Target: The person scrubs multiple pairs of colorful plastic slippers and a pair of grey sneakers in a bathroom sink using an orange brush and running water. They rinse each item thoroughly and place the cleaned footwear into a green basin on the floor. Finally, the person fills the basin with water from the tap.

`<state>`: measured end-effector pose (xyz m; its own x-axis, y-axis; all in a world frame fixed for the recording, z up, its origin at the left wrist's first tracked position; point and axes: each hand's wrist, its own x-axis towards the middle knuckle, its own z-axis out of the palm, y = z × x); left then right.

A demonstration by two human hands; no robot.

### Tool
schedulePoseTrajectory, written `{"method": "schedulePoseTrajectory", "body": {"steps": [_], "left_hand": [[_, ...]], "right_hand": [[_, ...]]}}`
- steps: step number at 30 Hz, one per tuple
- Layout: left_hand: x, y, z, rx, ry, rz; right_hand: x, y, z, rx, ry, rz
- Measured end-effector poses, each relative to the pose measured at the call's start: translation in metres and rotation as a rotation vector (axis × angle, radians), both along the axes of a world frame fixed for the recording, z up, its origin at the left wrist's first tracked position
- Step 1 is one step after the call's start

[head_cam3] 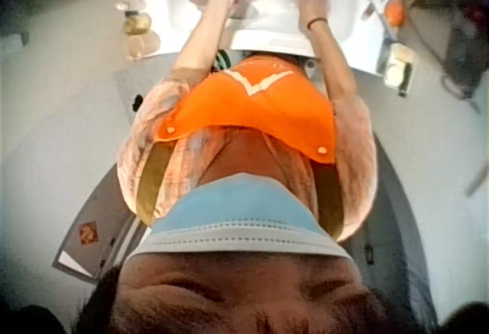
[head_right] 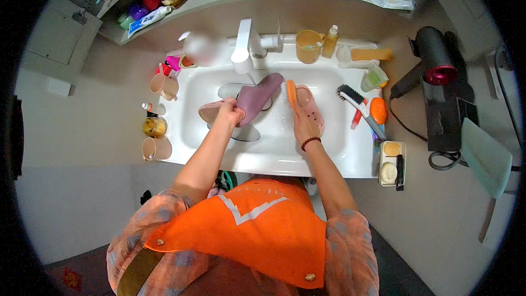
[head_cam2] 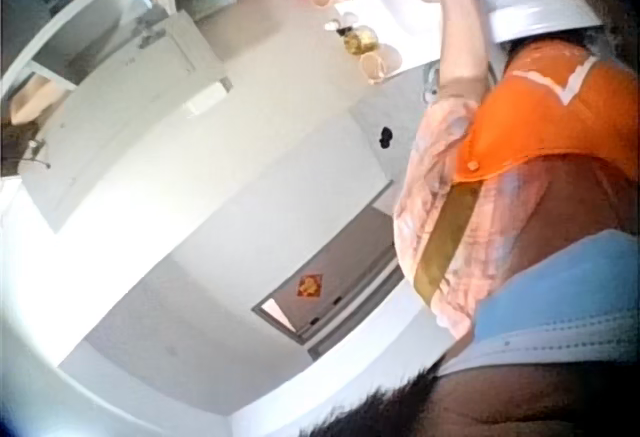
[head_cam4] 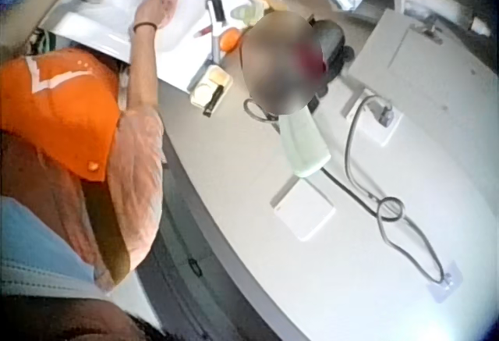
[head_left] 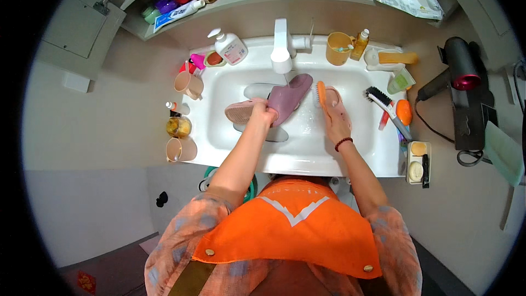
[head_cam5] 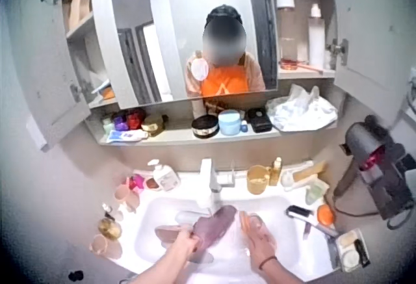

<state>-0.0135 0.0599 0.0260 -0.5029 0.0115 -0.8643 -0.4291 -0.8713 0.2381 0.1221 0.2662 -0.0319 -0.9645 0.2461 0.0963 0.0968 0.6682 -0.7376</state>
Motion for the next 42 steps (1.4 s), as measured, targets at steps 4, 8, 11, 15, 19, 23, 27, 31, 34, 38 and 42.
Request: {"method": "schedulePoseTrajectory", "body": {"steps": [4,8,11,15,19,23,27,31,34,38,42], "left_hand": [[0.002,-0.07,-0.084,0.094,0.051,0.029],[0.037,-0.02,-0.007,0.101,0.105,-0.109],[0.041,-0.036,0.004,0.15,0.163,-0.213],[0.045,-0.061,0.0,0.034,0.35,-0.584],[0.042,-0.076,0.004,-0.247,0.397,-0.817],[0.046,-0.049,0.004,-0.38,0.276,-0.581],[0.045,-0.052,-0.024,0.064,0.192,-0.331],[0.051,-0.038,-0.016,0.092,0.133,-0.208],[0.054,-0.039,-0.027,0.019,0.103,-0.253],[0.064,-0.046,-0.024,0.016,0.068,-0.296],[0.073,-0.065,-0.008,0.083,0.082,-0.198]], "right_hand": [[-0.011,-0.05,0.054,-0.963,-0.416,-0.042],[-0.038,-0.089,0.043,-1.365,-0.496,-0.223],[-0.049,-0.102,0.035,-1.43,-0.502,-0.222],[-0.057,-0.107,0.033,-1.464,-0.527,-0.214],[-0.055,-0.116,0.04,-1.427,-0.516,-0.24],[-0.051,-0.118,0.053,-1.269,-0.499,-0.243],[-0.022,-0.083,0.064,-0.969,-0.45,-0.156],[0.035,-0.066,0.085,-0.122,-0.27,0.24],[0.038,-0.071,0.104,0.209,-0.311,0.361],[-0.031,-0.036,0.046,0.186,-0.309,0.194],[-0.056,-0.015,-0.008,0.149,-0.166,0.234]]}}
